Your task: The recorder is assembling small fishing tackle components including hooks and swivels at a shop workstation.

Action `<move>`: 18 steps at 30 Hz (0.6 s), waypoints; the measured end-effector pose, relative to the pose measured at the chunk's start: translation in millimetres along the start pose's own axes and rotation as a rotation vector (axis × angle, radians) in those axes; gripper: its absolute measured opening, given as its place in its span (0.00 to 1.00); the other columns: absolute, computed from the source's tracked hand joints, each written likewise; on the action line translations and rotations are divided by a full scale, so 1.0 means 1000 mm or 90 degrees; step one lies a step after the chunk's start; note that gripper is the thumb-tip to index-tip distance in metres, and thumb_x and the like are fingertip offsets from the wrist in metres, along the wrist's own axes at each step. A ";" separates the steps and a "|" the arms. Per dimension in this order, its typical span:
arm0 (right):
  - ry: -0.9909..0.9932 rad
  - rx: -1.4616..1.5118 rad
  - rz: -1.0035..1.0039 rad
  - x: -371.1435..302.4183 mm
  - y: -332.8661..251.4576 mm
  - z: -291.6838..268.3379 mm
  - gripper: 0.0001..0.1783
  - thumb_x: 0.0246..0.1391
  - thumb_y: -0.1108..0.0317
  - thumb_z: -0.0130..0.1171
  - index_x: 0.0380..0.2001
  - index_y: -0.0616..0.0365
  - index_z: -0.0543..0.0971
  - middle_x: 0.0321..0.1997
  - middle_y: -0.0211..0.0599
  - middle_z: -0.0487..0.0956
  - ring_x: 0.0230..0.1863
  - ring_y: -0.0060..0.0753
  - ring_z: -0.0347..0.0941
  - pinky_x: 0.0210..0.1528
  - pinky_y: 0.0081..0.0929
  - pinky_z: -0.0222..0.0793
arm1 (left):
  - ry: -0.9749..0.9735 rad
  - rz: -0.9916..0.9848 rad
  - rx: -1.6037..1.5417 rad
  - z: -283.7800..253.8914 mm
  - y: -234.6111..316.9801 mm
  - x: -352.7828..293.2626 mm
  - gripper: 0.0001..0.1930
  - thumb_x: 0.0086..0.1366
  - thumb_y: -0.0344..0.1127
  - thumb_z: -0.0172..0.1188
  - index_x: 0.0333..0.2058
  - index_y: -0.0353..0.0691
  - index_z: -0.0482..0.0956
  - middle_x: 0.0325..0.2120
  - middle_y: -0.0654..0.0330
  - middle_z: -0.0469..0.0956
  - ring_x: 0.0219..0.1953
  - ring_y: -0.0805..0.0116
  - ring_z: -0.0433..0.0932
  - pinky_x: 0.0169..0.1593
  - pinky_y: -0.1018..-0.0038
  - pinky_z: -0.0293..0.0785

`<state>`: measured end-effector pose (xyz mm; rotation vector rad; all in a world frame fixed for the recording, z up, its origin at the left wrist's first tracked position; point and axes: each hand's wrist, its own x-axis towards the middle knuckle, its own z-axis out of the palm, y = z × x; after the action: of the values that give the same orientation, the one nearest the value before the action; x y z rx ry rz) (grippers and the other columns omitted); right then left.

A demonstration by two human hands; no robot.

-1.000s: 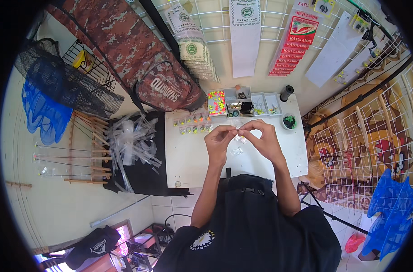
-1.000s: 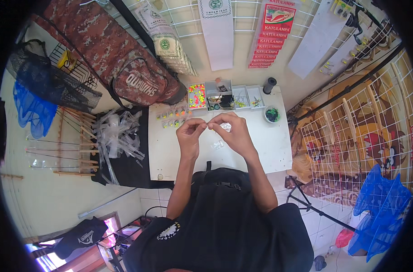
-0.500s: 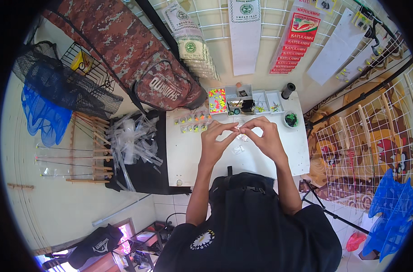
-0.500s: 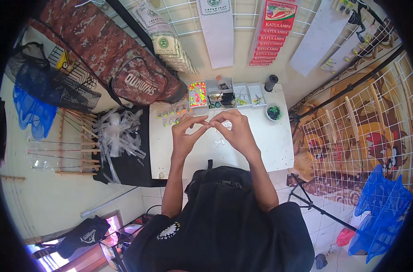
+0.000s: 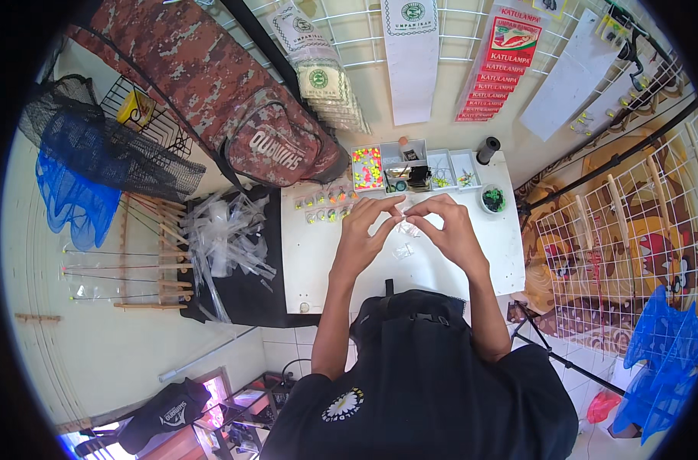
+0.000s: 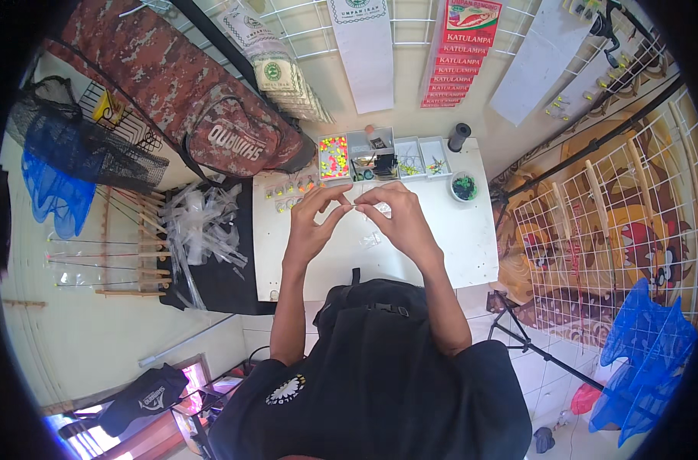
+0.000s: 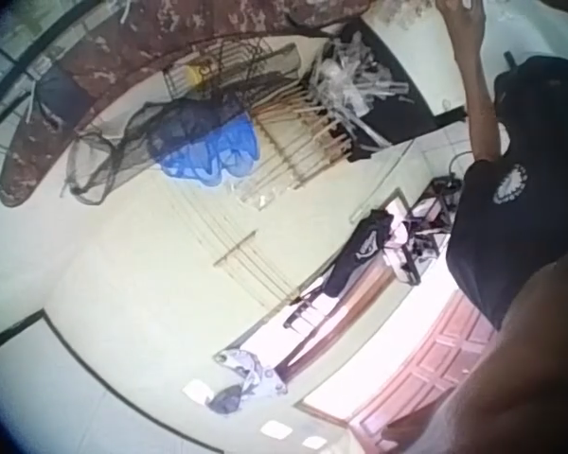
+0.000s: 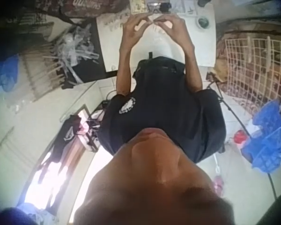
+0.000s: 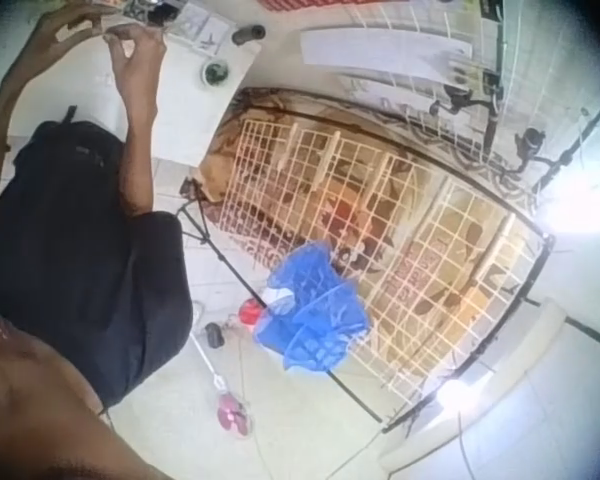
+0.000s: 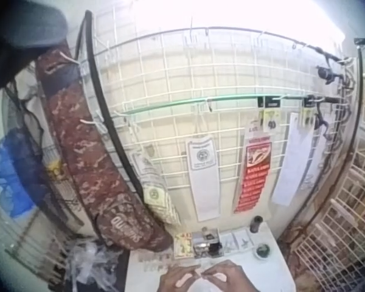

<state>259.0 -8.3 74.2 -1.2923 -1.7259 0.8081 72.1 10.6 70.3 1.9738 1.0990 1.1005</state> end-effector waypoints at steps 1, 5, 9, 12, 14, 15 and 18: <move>-0.007 -0.001 -0.007 0.001 0.001 0.000 0.08 0.50 0.70 0.65 0.34 0.58 0.84 0.35 0.35 0.83 0.43 0.35 0.74 0.47 0.32 0.69 | 0.001 -0.001 0.001 -0.001 0.000 0.000 0.17 0.56 0.28 0.65 0.46 0.42 0.80 0.28 0.63 0.80 0.32 0.69 0.72 0.38 0.73 0.67; -0.012 0.050 -0.038 0.005 0.008 -0.005 0.10 0.51 0.68 0.64 0.38 0.57 0.83 0.39 0.38 0.83 0.46 0.38 0.75 0.50 0.33 0.69 | -0.021 0.031 0.013 -0.007 0.006 0.004 0.18 0.56 0.28 0.65 0.47 0.43 0.79 0.28 0.65 0.79 0.30 0.70 0.70 0.35 0.74 0.66; -0.080 0.211 -0.020 0.017 0.012 -0.014 0.10 0.50 0.69 0.65 0.36 0.59 0.83 0.38 0.36 0.83 0.43 0.30 0.77 0.49 0.29 0.69 | -0.078 0.064 0.029 -0.016 0.013 0.012 0.20 0.55 0.28 0.66 0.48 0.43 0.78 0.28 0.65 0.80 0.28 0.70 0.68 0.35 0.74 0.66; -0.144 0.299 0.004 0.026 0.013 -0.014 0.09 0.48 0.70 0.66 0.33 0.61 0.81 0.34 0.34 0.82 0.39 0.24 0.78 0.46 0.24 0.71 | -0.106 0.080 0.026 -0.023 0.015 0.015 0.21 0.54 0.28 0.66 0.49 0.44 0.77 0.28 0.65 0.80 0.27 0.70 0.68 0.35 0.73 0.65; -0.265 0.348 0.068 0.031 0.012 -0.019 0.09 0.47 0.72 0.68 0.32 0.62 0.79 0.31 0.33 0.82 0.38 0.24 0.79 0.44 0.23 0.71 | -0.133 0.075 0.034 -0.026 0.014 0.016 0.23 0.55 0.28 0.65 0.51 0.45 0.76 0.29 0.63 0.80 0.34 0.65 0.72 0.42 0.69 0.66; -0.262 0.349 0.068 0.032 0.013 -0.020 0.09 0.47 0.72 0.68 0.32 0.62 0.79 0.31 0.33 0.82 0.38 0.24 0.79 0.44 0.23 0.71 | -0.157 0.067 0.043 -0.027 0.014 0.016 0.24 0.55 0.29 0.64 0.53 0.46 0.75 0.31 0.61 0.79 0.40 0.60 0.76 0.49 0.64 0.67; -0.308 0.399 0.084 0.034 0.017 -0.020 0.10 0.44 0.73 0.69 0.29 0.62 0.78 0.30 0.32 0.82 0.34 0.21 0.79 0.40 0.20 0.72 | -0.170 0.064 0.047 -0.030 0.021 0.017 0.25 0.55 0.27 0.63 0.53 0.46 0.74 0.31 0.61 0.80 0.40 0.60 0.76 0.49 0.63 0.67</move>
<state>279.4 29.1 77.1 -0.8197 -1.5425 1.6862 58.8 19.4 106.9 2.1795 0.9176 0.8248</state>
